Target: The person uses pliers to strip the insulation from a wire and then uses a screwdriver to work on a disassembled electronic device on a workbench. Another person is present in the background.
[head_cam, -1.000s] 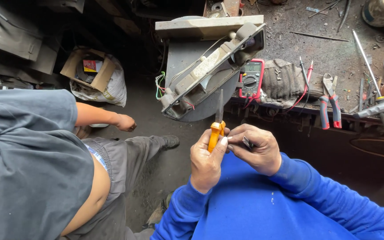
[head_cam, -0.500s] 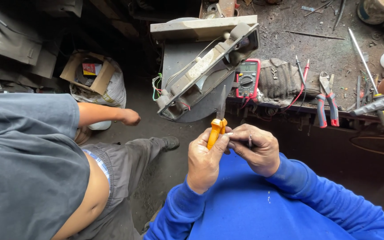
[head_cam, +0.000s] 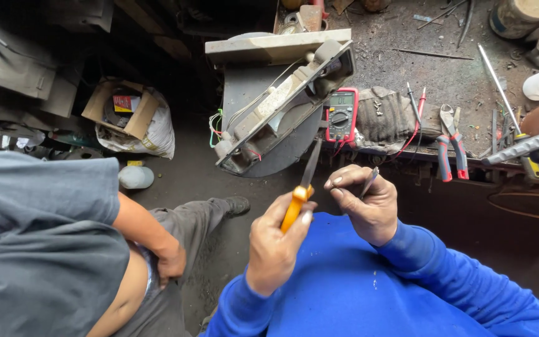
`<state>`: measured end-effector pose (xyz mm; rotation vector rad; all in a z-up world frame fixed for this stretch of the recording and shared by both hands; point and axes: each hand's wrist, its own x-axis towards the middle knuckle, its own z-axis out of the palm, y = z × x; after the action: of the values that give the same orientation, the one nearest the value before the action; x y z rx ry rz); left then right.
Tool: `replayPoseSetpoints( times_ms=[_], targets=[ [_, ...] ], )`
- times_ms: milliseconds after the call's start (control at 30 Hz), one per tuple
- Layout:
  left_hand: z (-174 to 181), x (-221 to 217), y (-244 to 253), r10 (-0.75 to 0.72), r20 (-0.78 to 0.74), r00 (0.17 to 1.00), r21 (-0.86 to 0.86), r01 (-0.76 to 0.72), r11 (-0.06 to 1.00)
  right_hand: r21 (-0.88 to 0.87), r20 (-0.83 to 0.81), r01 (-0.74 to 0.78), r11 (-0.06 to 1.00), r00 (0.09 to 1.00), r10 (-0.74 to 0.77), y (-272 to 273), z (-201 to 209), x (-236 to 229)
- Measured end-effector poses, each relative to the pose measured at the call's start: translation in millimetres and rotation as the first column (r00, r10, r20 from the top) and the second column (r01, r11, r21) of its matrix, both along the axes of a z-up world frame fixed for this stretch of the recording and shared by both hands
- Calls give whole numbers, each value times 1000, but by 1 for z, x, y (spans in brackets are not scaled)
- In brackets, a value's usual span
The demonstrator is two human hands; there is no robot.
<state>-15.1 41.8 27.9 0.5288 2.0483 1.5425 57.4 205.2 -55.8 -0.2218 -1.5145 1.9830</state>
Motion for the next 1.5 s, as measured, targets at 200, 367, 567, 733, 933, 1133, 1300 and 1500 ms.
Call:
replayPoseSetpoints(
  times_ms=[200, 367, 567, 733, 933, 1133, 1300, 1500],
  targets=[
    [0, 8, -36, -164, -106, 981, -44, 160, 986, -193, 6, -109, 975, 994, 112, 7, -10, 4],
    [1, 13, -44, -150, -122, 981, -72, 142, 987, -196, 65, -146, 970, 985, 161, 9, -13, 5],
    [3, 14, -45, -113, -159, 981, -96, 99, 990, -305, 129, -170, 937, 968, 217, 6, -17, 5],
    [1, 17, -46, -111, -200, 973, -107, 91, 990, -388, 141, -161, 907, 963, 231, 5, -23, 6],
    [4, 18, -44, -114, -240, 964, -112, 90, 990, -434, 140, -211, 876, 945, 297, 6, -21, 8],
    [-4, 22, -48, -111, -274, 955, -131, 77, 988, -441, 171, -239, 865, 924, 343, 5, -19, 7],
    [-6, 21, -51, -79, -277, 958, -101, 52, 993, -232, 269, -232, 944, 918, 292, 4, -19, 13],
    [-35, 13, -51, -31, -326, 945, -148, -19, 989, -14, 478, -239, 971, 851, 216, 8, -26, 9]
  ],
)
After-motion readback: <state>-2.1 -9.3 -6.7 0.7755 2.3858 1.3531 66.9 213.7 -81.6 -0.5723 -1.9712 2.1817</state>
